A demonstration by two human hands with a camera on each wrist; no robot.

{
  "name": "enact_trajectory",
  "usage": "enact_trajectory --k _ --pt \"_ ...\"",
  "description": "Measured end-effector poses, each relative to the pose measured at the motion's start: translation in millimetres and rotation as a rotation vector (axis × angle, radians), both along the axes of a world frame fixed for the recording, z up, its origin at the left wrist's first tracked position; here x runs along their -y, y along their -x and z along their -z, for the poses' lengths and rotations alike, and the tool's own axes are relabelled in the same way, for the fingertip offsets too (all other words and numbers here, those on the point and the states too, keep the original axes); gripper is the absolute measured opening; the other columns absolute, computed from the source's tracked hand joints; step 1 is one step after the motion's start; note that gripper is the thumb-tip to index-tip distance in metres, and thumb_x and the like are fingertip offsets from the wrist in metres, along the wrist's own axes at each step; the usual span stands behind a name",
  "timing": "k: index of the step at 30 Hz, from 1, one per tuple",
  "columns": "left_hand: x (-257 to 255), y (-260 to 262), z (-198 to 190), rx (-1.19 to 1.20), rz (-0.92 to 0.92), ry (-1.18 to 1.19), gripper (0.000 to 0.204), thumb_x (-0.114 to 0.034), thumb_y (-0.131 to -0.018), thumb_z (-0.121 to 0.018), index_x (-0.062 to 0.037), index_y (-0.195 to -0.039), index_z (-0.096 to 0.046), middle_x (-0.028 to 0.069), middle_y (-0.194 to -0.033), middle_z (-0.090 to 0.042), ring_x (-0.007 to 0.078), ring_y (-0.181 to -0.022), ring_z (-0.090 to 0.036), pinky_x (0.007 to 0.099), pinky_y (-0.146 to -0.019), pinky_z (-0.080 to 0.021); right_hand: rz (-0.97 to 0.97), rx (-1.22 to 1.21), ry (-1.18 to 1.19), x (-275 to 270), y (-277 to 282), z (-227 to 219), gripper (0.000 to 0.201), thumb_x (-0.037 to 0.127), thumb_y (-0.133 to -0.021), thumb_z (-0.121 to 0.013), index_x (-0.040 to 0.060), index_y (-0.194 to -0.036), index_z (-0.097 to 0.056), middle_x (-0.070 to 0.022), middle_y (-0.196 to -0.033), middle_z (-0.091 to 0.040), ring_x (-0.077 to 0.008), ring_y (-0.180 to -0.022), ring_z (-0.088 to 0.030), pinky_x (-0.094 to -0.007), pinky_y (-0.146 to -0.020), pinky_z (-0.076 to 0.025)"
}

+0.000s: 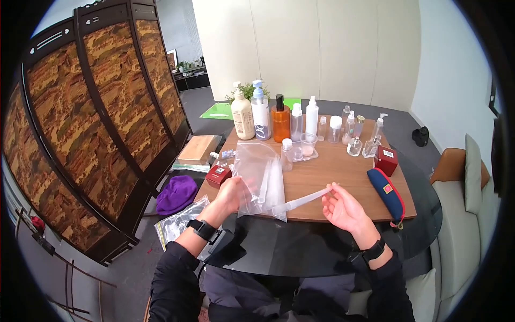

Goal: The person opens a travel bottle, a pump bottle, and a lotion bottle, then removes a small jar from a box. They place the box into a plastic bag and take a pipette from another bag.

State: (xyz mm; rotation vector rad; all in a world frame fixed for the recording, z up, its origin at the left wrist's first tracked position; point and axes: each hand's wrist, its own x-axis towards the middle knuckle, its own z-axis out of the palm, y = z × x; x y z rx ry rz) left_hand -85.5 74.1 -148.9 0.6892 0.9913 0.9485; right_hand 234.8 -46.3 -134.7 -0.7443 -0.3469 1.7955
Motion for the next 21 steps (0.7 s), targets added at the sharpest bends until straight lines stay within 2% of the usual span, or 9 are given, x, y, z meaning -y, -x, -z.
enact_trajectory --k 2,4,8,11,12,15,16,19,21 --pt "-4 2 8 -0.048 -0.003 -0.031 0.033 -0.021 -0.099 -0.035 -0.0036 -0.124 -0.046 0.0131 -0.122 -0.058 0.0301 -0.112 -0.056 0.0388 -0.093 -0.045 0.007 -0.009 -0.001 -1 -3 0 0.018 0.03 -0.092 -0.063 0.0152 -0.101 -0.062 -0.0015 -0.096 -0.06 -0.0134 -0.087 -0.061 -0.0277 -0.072 -0.051" --pt "-1 4 7 -0.14 -0.061 -0.071 0.039 -0.017 -0.095 -0.042 -0.0035 -0.131 -0.041 0.014 -0.125 -0.054 0.0292 -0.114 -0.055 0.0385 -0.093 -0.044 0.012 -0.021 0.006 0 -5 0 0.018 0.03 -0.092 -0.062 0.0151 -0.102 -0.062 -0.0015 -0.096 -0.06 -0.0134 -0.087 -0.061 -0.0277 -0.072 -0.051" --pt "42 -12 -31 -0.385 -0.218 -0.286 0.063 -0.011 -0.086 -0.055 -0.0044 -0.143 -0.029 0.0161 -0.135 -0.044 0.0277 -0.123 -0.046 0.038 -0.102 -0.037 0.021 -0.02 -0.019 1 -5 -2 0.019 0.029 -0.094 -0.06 0.0148 -0.106 -0.062 -0.0024 -0.099 -0.061 -0.0132 -0.088 -0.061 -0.0278 -0.072 -0.051" --pt "39 -6 -17 -0.802 -0.244 -0.759 0.076 -0.014 -0.082 -0.059 -0.0072 -0.147 -0.021 0.0232 -0.138 -0.039 0.0349 -0.131 -0.037 0.0424 -0.109 -0.028 0.056 -0.005 -0.039 2 -7 -5 0.022 0.028 -0.095 -0.057 0.0148 -0.112 -0.06 -0.0038 -0.105 -0.062 -0.013 -0.088 -0.061 -0.0279 -0.073 -0.051" --pt "44 -7 -15 -0.869 -0.275 -0.847 0.068 -0.014 -0.082 -0.059 -0.0059 -0.143 -0.029 0.0247 -0.144 -0.03 0.0344 -0.138 -0.025 0.0415 -0.114 -0.018 0.075 -0.004 -0.042 2 -8 -8 0.023 0.027 -0.095 -0.056 0.0149 -0.114 -0.058 -0.0043 -0.107 -0.062 -0.013 -0.088 -0.061 -0.0279 -0.074 -0.051" --pt "69 -23 -51 -0.917 -0.223 -1.14 0.054 -0.014 -0.085 -0.057 -0.0044 -0.135 -0.04 0.0223 -0.141 -0.037 0.0349 -0.134 -0.032 0.0409 -0.112 -0.024 0.126 0.002 -0.086 0 -14 -6 0.027 0.027 -0.096 -0.056 0.0151 -0.12 -0.055 -0.0059 -0.112 -0.062 -0.0132 -0.089 -0.061 -0.0281 -0.075 -0.051" --pt "79 -32 -67 -0.871 -0.132 -1.189 0.043 -0.01 -0.086 -0.057 -0.0043 -0.128 -0.048 0.0149 -0.131 -0.05 0.0264 -0.125 -0.045 0.0364 -0.105 -0.034 0.144 0.003 -0.106 0 -16 -5 0.028 0.026 -0.096 -0.055 0.0151 -0.121 -0.053 -0.0064 -0.113 -0.062 -0.0133 -0.089 -0.061 -0.0281 -0.076 -0.05" --pt "102 -61 -84 -0.91 0.242 -1.225 0.041 -0.015 -0.087 -0.061 -0.0051 -0.126 -0.051 0.0132 -0.115 -0.06 0.0243 -0.109 -0.058 0.0356 -0.094 -0.044 0.214 0.073 -0.157 0 -16 -8 0.028 0.026 -0.096 -0.055 0.0145 -0.122 -0.052 -0.0076 -0.115 -0.061 -0.0137 -0.089 -0.061 -0.0285 -0.077 -0.05" --pt "113 -85 -86 -0.938 0.341 -1.2 0.039 -0.017 -0.088 -0.063 -0.0054 -0.123 -0.054 0.0124 -0.106 -0.063 0.0227 -0.097 -0.062 0.0339 -0.084 -0.048 0.258 0.114 -0.226 0 -17 -8 0.027 0.026 -0.096 -0.055 0.014 -0.121 -0.052 -0.0083 -0.116 -0.061 -0.0141 -0.09 -0.061 -0.0288 -0.077 -0.05"
